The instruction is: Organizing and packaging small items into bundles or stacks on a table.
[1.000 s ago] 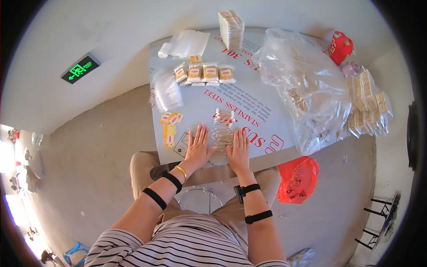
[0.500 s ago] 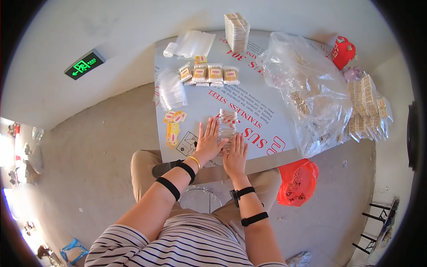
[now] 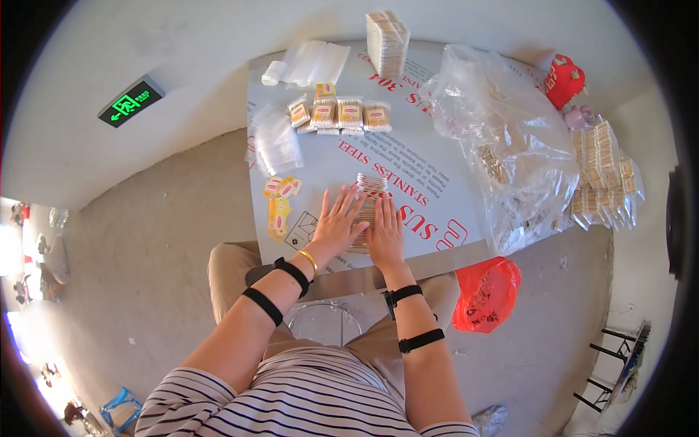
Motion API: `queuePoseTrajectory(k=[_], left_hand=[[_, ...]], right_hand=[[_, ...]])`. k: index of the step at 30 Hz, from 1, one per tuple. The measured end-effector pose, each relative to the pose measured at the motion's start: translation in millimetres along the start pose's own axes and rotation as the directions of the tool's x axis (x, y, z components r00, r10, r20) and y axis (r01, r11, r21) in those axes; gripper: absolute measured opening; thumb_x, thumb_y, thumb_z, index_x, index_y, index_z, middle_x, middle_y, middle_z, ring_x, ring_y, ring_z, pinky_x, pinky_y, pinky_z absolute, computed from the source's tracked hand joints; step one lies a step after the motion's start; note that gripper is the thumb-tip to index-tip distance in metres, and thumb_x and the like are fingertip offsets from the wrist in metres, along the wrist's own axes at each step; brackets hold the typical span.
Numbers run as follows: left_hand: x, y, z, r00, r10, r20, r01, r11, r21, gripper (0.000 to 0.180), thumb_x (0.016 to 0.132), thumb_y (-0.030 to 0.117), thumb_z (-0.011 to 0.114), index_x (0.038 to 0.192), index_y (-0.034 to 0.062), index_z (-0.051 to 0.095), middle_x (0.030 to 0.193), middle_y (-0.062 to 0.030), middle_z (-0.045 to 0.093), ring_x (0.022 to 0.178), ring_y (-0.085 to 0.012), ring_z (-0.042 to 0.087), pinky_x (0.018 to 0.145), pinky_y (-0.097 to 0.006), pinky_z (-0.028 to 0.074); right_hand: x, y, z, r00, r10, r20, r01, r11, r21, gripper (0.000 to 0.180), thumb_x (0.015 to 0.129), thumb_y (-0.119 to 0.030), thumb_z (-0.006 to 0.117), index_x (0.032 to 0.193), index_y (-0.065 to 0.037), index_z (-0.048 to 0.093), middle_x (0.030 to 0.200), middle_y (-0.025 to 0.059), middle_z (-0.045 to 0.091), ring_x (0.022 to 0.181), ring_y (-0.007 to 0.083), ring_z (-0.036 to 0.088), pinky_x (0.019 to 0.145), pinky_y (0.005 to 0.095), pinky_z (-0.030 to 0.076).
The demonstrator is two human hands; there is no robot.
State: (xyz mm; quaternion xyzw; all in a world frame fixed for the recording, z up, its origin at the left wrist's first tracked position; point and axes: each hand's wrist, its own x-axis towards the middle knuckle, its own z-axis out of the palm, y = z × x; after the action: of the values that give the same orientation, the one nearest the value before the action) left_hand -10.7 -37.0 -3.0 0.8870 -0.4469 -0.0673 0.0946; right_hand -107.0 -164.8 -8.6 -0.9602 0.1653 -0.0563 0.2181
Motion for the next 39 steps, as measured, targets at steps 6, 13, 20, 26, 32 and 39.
queuePoseTrajectory(k=[6, 13, 20, 26, 32, 39], left_hand=[[-39.3, -5.1, -10.2, 0.998, -0.004, -0.059, -0.009, 0.977, -0.212, 0.076, 0.098, 0.046, 0.047, 0.156, 0.006, 0.017, 0.163, -0.0146, 0.012, 0.152, -0.0312, 0.008, 0.121, -0.056, 0.005], [-93.8, 9.7, 1.6, 1.0, -0.001, -0.023, -0.003, 0.978, -0.207, 0.092, 0.086, 0.036, 0.068, 0.155, 0.0045, 0.016, 0.161, -0.0213, 0.011, 0.151, -0.0377, 0.009, 0.12, -0.057, 0.008], [-50.4, 23.9, -0.3, 0.994, -0.08, -0.079, 0.045, 0.928, -0.37, 0.109, 0.076, 0.034, 0.079, 0.157, 0.0097, 0.01, 0.162, -0.0204, 0.008, 0.151, -0.0372, 0.009, 0.12, -0.058, 0.008], [-32.8, 30.2, 1.2, 0.983, -0.129, -0.133, 0.08, 0.943, -0.324, 0.113, 0.073, 0.036, 0.081, 0.156, 0.0086, 0.01, 0.162, -0.0204, 0.008, 0.151, -0.0369, 0.008, 0.12, -0.057, 0.007], [-54.1, 23.2, 6.6, 0.982, -0.15, -0.115, 0.108, 0.944, -0.311, 0.11, 0.075, 0.04, 0.079, 0.155, 0.0051, 0.012, 0.162, -0.0206, 0.01, 0.151, -0.0373, 0.009, 0.12, -0.057, 0.007], [-68.0, 18.6, 20.4, 0.987, -0.142, -0.073, 0.119, 0.959, -0.257, 0.104, 0.08, 0.045, 0.073, 0.154, 0.0, 0.016, 0.162, -0.02, 0.012, 0.151, -0.0372, 0.008, 0.12, -0.057, 0.007]], right_hand=[[-28.7, 12.5, -17.3, 0.993, 0.014, -0.119, 0.003, 0.99, 0.139, 0.069, 0.093, -0.017, 0.055, 0.151, 0.003, 0.023, 0.157, 0.0231, 0.025, 0.147, 0.0382, 0.022, 0.119, 0.0496, 0.02], [-83.5, 7.9, -15.4, 0.997, 0.076, -0.009, -0.072, 0.977, 0.199, 0.073, 0.087, -0.009, 0.06, 0.15, 0.005, 0.025, 0.156, 0.0255, 0.025, 0.146, 0.0411, 0.023, 0.119, 0.0493, 0.022], [-82.1, 3.3, -21.8, 0.993, 0.112, -0.03, -0.102, 0.967, 0.232, 0.066, 0.086, -0.007, 0.06, 0.145, 0.006, 0.033, 0.153, 0.0264, 0.031, 0.143, 0.0428, 0.027, 0.116, 0.0487, 0.027], [-59.5, 9.5, -15.1, 0.985, 0.132, -0.112, -0.104, 0.967, 0.231, 0.052, 0.086, -0.005, 0.059, 0.136, 0.002, 0.045, 0.131, 0.0218, 0.048, 0.12, 0.04, 0.046, 0.102, 0.0483, 0.039], [-50.5, 22.1, -2.2, 0.949, 0.121, -0.29, -0.015, 0.938, 0.345, 0.045, 0.085, 0.002, 0.057, 0.129, 0.002, 0.053, 0.119, 0.0193, 0.051, 0.109, 0.0379, 0.05, 0.095, 0.0464, 0.043], [-43.6, 12.1, 3.8, 0.969, 0.138, -0.203, -0.051, 0.921, 0.386, 0.047, 0.086, 0.007, 0.052, 0.133, -0.002, 0.053, 0.119, 0.0179, 0.051, 0.11, 0.0354, 0.051, 0.096, 0.043, 0.044]])
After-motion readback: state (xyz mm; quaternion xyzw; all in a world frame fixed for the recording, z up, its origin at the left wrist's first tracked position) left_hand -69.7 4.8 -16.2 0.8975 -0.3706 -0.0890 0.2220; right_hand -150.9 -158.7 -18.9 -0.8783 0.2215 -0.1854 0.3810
